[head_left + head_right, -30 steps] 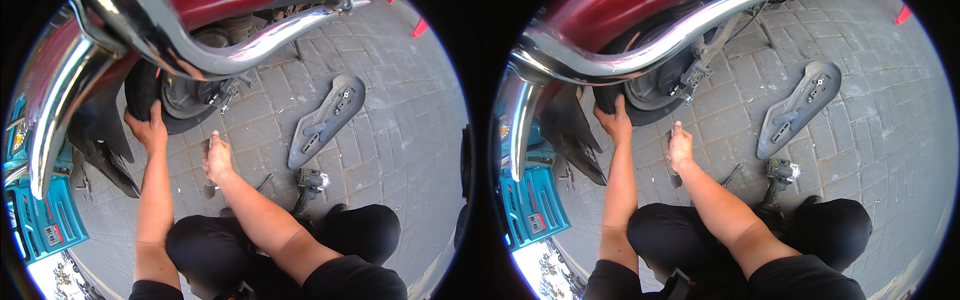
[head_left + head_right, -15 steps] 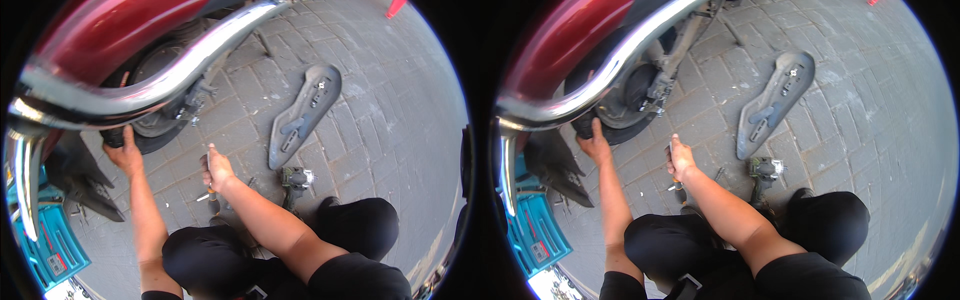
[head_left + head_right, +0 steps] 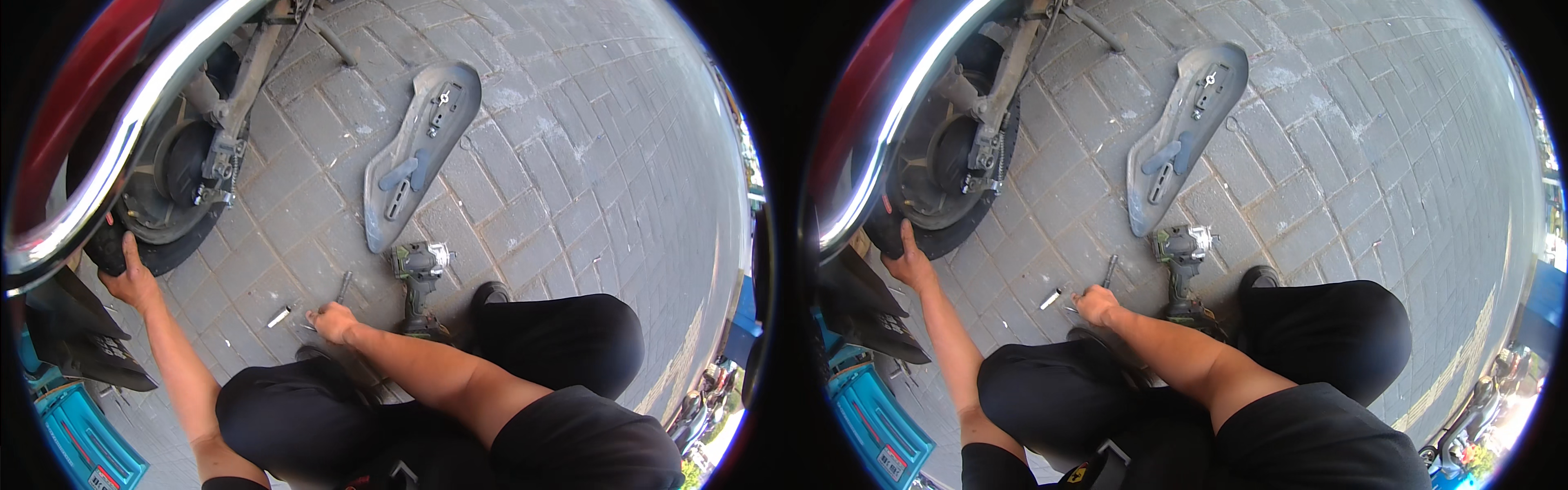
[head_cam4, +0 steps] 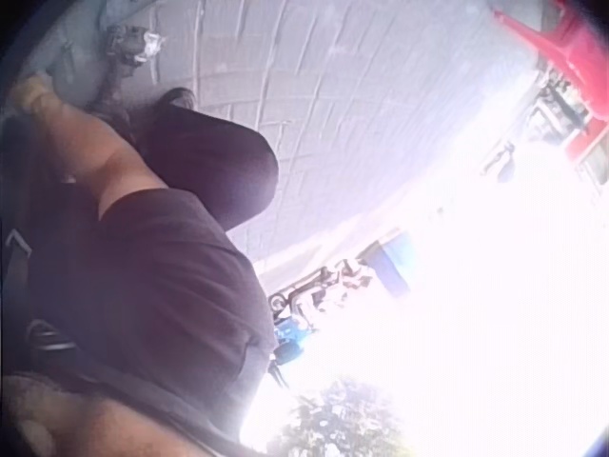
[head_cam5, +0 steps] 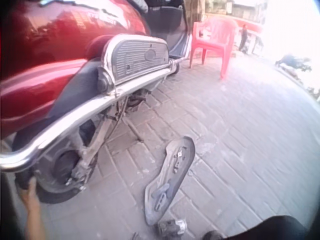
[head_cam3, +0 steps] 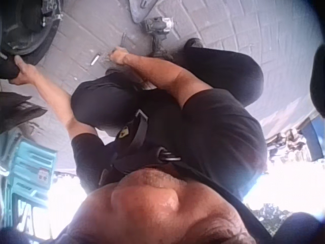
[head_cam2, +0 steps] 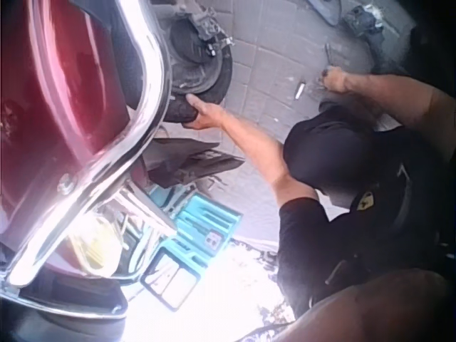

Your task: The person uses a cordless impact wrench and a screwdriver to remove and reinstall a rear mudguard on a red motorcycle. They remove screws, detach the mudguard, adjust the rear brake assembly, and then reattach the mudguard, tightening the screws.

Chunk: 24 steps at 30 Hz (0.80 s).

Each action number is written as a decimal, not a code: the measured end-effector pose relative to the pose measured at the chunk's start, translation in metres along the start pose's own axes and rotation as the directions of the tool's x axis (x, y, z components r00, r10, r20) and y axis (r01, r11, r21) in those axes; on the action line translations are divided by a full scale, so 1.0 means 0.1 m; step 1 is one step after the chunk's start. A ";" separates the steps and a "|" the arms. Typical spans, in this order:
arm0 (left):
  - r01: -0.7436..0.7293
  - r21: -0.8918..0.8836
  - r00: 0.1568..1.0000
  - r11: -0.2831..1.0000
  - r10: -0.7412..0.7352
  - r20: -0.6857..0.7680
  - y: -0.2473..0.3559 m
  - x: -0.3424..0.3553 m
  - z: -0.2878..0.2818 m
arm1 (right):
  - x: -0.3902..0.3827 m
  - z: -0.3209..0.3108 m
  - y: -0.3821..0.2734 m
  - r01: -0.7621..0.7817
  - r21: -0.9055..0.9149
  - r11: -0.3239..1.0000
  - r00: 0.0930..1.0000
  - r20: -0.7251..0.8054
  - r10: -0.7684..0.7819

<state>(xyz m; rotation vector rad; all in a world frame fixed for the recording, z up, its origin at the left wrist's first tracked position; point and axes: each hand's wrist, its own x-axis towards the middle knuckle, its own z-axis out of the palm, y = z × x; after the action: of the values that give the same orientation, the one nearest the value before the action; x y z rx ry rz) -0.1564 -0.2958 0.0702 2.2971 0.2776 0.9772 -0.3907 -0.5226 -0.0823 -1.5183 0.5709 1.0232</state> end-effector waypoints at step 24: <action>0.087 0.076 -0.118 0.993 -0.065 0.991 1.59 -2.05 0.47 | -0.72 -2.53 0.78 0.081 -0.433 0.898 0.878 0.457 0.141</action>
<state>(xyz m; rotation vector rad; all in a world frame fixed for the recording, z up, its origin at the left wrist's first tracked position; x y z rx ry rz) -0.2749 -0.5264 0.0250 2.2300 -0.3006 -1.1070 -0.4180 -0.7951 -0.0732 -1.5564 0.0004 1.5713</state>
